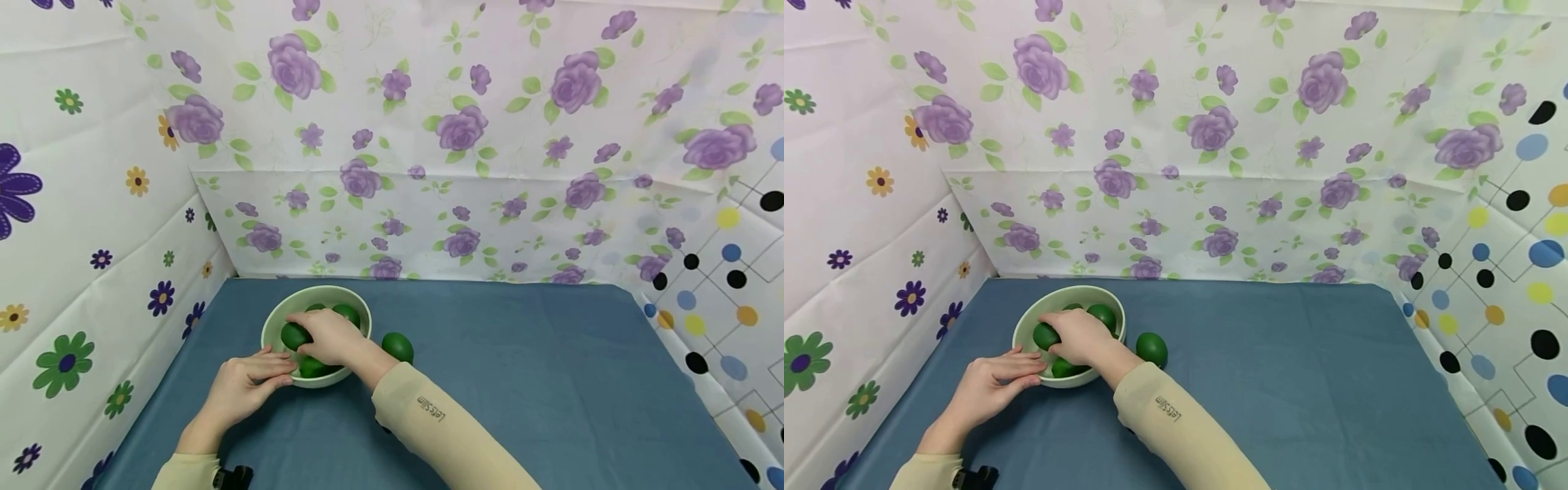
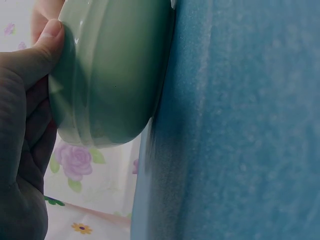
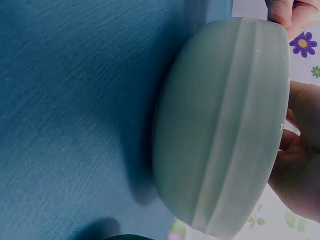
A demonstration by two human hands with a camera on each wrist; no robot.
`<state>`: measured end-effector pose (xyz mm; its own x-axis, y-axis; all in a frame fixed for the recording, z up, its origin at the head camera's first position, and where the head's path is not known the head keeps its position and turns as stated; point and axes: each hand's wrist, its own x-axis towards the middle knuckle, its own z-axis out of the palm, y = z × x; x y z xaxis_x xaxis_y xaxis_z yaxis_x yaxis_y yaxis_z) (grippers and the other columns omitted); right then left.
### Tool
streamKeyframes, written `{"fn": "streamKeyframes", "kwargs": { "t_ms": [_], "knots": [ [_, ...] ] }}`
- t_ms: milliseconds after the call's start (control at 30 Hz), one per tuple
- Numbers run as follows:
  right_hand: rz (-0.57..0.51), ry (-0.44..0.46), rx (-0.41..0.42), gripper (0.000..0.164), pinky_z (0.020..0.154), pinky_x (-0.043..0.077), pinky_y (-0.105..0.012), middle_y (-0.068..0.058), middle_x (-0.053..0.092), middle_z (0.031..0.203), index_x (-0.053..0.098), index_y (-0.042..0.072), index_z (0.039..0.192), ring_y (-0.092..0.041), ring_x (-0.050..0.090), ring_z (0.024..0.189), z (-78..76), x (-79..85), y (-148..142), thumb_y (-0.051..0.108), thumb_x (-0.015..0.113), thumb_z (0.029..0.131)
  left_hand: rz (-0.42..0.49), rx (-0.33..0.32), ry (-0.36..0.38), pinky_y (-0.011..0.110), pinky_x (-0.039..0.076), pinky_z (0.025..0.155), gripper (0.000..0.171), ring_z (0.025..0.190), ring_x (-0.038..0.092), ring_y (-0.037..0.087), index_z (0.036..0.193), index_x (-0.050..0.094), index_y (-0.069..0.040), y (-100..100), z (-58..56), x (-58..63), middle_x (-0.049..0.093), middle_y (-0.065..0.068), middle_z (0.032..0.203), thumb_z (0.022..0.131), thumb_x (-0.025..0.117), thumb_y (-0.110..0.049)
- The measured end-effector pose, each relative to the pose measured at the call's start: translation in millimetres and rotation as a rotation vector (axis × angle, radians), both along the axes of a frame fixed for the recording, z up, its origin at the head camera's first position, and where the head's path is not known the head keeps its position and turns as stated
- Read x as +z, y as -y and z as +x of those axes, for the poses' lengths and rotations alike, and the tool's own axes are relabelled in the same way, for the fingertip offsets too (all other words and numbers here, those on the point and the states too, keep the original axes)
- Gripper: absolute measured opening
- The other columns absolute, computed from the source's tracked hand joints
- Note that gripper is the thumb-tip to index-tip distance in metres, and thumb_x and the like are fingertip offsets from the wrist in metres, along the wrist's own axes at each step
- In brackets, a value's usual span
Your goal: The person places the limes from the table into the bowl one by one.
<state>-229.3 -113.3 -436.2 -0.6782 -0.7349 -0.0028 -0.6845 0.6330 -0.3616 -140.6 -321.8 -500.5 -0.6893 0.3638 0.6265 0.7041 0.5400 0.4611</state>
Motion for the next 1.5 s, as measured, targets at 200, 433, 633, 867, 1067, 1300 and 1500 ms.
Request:
{"fn": "streamKeyframes", "kwargs": {
  "t_ms": [200,433,633,867,1067,1300,1500],
  "knots": [
    [0.048,-0.036,0.004,0.068,0.103,0.057,-0.028,0.008,0.063,0.149,0.049,0.027,0.163,-0.01,0.063,0.128,-2.6,-6.7,4,0.037,0.078,0.102,0.004,0.02,0.002,0.02,0.046,0.116,0.033,0.097,0.079,0.017,0.104,0.088,-0.011,0,0.6,-1.2,0.082,-0.001,0.104,0.074,0.094,0.002],
    [0.064,-0.071,0.03,0.064,0.102,0.056,-0.026,0.008,0.067,0.142,0.054,0.026,0.159,-0.009,0.065,0.122,-3.8,-13.3,7,0.037,0.079,0.101,0.015,0.031,0.016,0.017,0.044,0.117,0.03,0.095,0.08,0.016,0.102,0.088,-0.009,1,2.7,-1.0,0.082,0.0,0.102,0.075,0.094,0.003],
    [0.104,-0.093,0.052,0.063,0.098,0.058,-0.024,0.01,0.069,0.138,0.055,0.029,0.158,-0.008,0.067,0.118,-2.3,-13.4,10,0.038,0.079,0.1,0.008,0.028,0.024,0.017,0.044,0.117,0.028,0.095,0.079,0.015,0.099,0.088,-0.009,1,1.9,-2.0,0.082,-0.001,0.102,0.075,0.094,0.003],
    [0.163,-0.115,0.056,0.061,0.095,0.06,-0.026,0.012,0.07,0.135,0.056,0.033,0.157,-0.007,0.067,0.117,-2.0,-11.5,14,0.041,0.078,0.101,0.009,0.017,0.014,0.018,0.044,0.117,0.027,0.095,0.079,0.015,0.099,0.088,-0.008,-1,1.1,-1.6,0.082,0.0,0.103,0.075,0.094,0.003],
    [0.23,-0.115,0.053,0.062,0.093,0.061,-0.028,0.012,0.07,0.134,0.055,0.037,0.157,-0.008,0.068,0.115,-3.0,-6.6,18,0.045,0.077,0.1,0.005,0.013,0.01,0.018,0.044,0.117,0.027,0.095,0.079,0.014,0.098,0.088,-0.009,0,0.3,-0.2,0.082,0.0,0.103,0.074,0.094,0.003],
    [0.268,-0.082,0.022,0.063,0.091,0.063,-0.03,0.012,0.069,0.136,0.051,0.041,0.159,-0.009,0.069,0.113,-3.0,-5.0,20,0.046,0.075,0.101,-0.011,0.024,0.013,0.018,0.044,0.117,0.03,0.096,0.079,0.013,0.099,0.088,-0.009,0,-1.2,0.7,0.082,-0.001,0.103,0.073,0.094,0.004],
    [0.28,-0.049,0.01,0.063,0.093,0.063,-0.032,0.012,0.067,0.141,0.048,0.045,0.16,-0.011,0.069,0.118,-5.0,-10.3,21,0.049,0.073,0.103,-0.023,0.031,0.024,0.021,0.046,0.117,0.03,0.098,0.078,0.011,0.098,0.089,-0.01,1,-1.2,-1.5,0.082,-0.003,0.104,0.072,0.095,0.003]
  ]
}}
